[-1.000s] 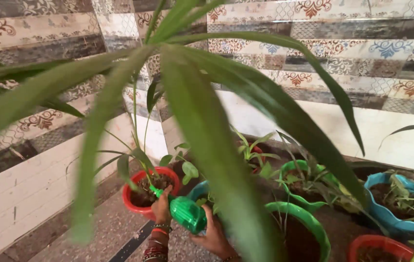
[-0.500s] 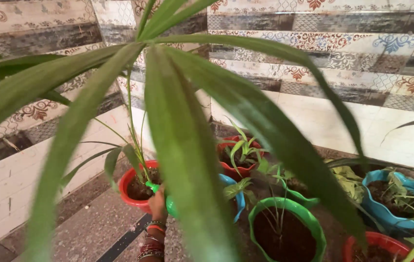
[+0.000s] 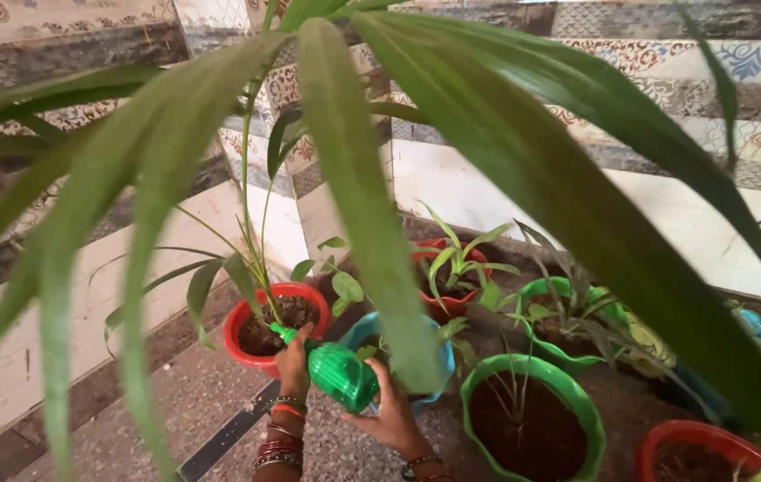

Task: The person waters multiple potted plants using a green spray bottle. They move from one pot to the next, spraying water onto the soil and leaves of each plant.

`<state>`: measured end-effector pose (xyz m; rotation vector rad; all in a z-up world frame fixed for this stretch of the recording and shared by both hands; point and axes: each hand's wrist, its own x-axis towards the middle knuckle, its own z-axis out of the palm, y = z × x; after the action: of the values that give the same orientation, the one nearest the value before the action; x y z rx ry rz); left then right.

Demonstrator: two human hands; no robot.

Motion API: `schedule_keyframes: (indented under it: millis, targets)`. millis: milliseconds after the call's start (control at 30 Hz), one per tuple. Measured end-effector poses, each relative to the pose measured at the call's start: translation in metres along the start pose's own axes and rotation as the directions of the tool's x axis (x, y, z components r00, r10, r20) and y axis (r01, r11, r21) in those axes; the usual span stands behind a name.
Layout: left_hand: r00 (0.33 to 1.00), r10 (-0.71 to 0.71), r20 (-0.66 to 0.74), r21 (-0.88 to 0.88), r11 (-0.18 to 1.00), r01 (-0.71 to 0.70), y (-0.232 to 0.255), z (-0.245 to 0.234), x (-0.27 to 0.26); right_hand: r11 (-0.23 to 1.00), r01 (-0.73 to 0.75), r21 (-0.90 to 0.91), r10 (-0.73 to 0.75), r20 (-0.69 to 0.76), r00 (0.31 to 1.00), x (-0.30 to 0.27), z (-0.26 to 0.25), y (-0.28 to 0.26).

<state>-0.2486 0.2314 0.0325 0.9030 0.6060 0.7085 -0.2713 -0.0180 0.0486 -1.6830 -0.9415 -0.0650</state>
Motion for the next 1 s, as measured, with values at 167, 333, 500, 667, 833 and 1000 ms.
schedule_keyframes:
  millis: [167, 333, 500, 667, 833, 1000]
  targets:
    - [0.981, -0.072, -0.178, -0.052, 0.997, 0.063, 0.009, 0.009, -0.009, 0.980, -0.161, 0.120, 0.153, 0.069, 0.986, 0.003, -0.013, -0.023]
    - [0.976, 0.217, 0.007, -0.100, 0.971, -0.216, 0.006, 0.047, -0.058, 0.962, -0.118, 0.248, 0.127, -0.017, 0.992, -0.021, -0.051, -0.027]
    - [0.983, -0.063, 0.172, -0.242, 0.965, 0.104, -0.043, 0.089, -0.137, 0.966, -0.181, 0.182, 0.208, -0.137, 0.969, -0.070, -0.123, -0.030]
    - [0.937, -0.272, 0.221, -0.263, 0.908, 0.325, -0.068, 0.106, -0.188, 0.989, -0.132, -0.060, 0.119, -0.183, 0.976, -0.110, -0.176, -0.037]
    - [0.952, -0.259, 0.161, -0.081, 0.958, 0.275, -0.087, 0.105, -0.186, 0.985, -0.170, -0.033, 0.155, -0.266, 0.951, -0.125, -0.175, -0.018]
    - [0.924, -0.313, 0.219, -0.082, 0.938, 0.337, -0.091, 0.091, -0.173, 0.971, -0.188, -0.150, 0.146, -0.255, 0.956, -0.129, -0.173, -0.021]
